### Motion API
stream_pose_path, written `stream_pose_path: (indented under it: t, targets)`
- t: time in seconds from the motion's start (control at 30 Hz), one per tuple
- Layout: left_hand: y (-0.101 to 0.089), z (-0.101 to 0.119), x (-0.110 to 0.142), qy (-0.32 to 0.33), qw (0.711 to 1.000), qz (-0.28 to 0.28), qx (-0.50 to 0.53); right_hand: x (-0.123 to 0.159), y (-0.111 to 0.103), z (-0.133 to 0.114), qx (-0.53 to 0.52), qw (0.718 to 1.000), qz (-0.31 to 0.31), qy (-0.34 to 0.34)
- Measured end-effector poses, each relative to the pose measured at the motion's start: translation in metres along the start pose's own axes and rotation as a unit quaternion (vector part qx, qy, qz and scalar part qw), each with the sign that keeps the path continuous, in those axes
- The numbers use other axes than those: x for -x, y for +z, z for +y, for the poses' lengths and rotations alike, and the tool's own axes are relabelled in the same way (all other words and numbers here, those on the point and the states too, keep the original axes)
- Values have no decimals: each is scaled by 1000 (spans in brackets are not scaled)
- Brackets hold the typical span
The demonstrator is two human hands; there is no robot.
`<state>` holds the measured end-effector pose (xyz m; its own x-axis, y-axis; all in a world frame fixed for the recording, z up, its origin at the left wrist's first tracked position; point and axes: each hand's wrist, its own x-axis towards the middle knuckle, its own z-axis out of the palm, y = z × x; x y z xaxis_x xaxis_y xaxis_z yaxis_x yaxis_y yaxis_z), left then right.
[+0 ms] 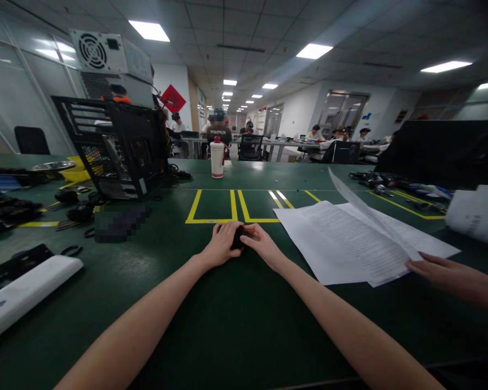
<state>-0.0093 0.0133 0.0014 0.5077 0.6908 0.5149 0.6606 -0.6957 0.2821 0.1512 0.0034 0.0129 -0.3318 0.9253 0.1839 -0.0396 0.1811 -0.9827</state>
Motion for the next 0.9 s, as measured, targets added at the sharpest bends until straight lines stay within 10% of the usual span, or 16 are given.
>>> stream_pose_path:
  t: [0.9]
  targets:
    - [3,-1,-1,-15,1000,0,4,-1,1,2,-5,1000,-10,-11]
